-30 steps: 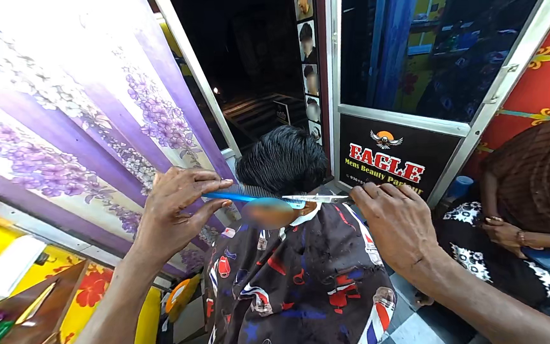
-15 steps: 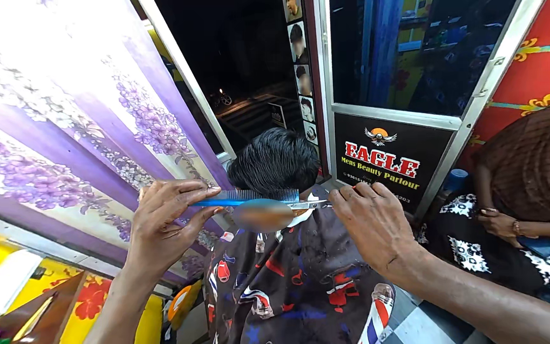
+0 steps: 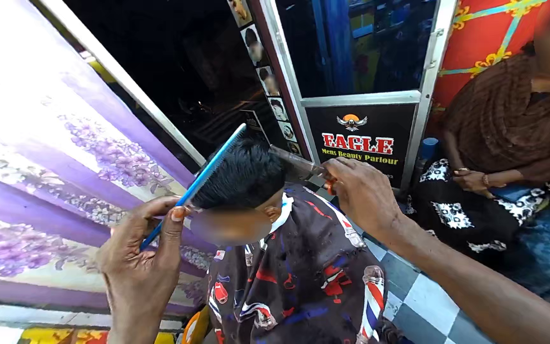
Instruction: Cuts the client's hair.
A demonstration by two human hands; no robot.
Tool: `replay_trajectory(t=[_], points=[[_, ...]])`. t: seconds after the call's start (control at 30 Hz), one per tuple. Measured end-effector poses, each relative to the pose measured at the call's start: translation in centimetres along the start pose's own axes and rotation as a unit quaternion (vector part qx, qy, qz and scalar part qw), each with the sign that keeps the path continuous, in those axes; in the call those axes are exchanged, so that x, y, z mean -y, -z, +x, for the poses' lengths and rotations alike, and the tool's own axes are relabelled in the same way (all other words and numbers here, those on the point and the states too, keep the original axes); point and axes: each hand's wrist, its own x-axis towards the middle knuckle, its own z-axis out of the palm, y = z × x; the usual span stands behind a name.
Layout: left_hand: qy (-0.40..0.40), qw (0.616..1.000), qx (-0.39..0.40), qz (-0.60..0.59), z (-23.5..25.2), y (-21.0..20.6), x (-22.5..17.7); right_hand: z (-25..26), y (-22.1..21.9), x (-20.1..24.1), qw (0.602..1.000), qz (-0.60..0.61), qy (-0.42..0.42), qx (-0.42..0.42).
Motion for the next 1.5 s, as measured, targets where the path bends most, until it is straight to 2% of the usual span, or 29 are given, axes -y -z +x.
replay_trajectory(t=[0.1, 0.23, 0.3, 0.4, 0.5, 0.77, 0.87, 0.93, 1.1, 1.5], points=[[-0.005, 0.995, 0.067, 0.074, -0.2, -0.5, -1.5, -1.2, -0.3, -2.3, 0.999, 0.009, -0.032, -0.001], [-0.066, 0.977, 0.114, 0.17, -1.3, -0.9, -3.2, -1.6, -1.2, -5.9, 0.999, 0.021, -0.034, 0.024], [-0.08, 0.977, 0.091, 0.173, -1.0, -1.1, -4.5, -0.9, -2.1, -7.4, 0.998, 0.047, -0.021, 0.024], [-0.022, 0.978, 0.058, 0.2, 1.1, -1.0, -6.5, 0.4, -3.4, -8.8, 0.996, 0.084, -0.001, 0.037], [0.031, 0.963, 0.114, 0.241, 1.3, -0.8, -7.8, 1.2, -4.7, -10.2, 0.991, 0.114, 0.03, 0.056], [0.061, 0.931, 0.203, 0.297, -1.3, -1.3, -10.3, 2.3, -7.3, -11.6, 0.977, 0.152, 0.08, 0.126], [0.095, 0.925, 0.227, 0.289, -0.9, -0.8, -10.4, 2.7, -8.4, -11.5, 0.977, 0.132, 0.125, 0.108], [0.1, 0.926, 0.221, 0.29, -0.5, -0.8, -10.6, 3.4, -9.1, -11.5, 0.976, 0.128, 0.141, 0.107], [0.027, 0.926, 0.186, 0.326, 0.4, -2.0, -11.7, 4.1, -10.7, -11.7, 0.974, 0.12, 0.175, 0.083], [-0.061, 0.908, 0.113, 0.398, 1.2, -3.5, -11.1, 6.0, -11.3, -10.0, 0.967, 0.072, 0.23, 0.077]])
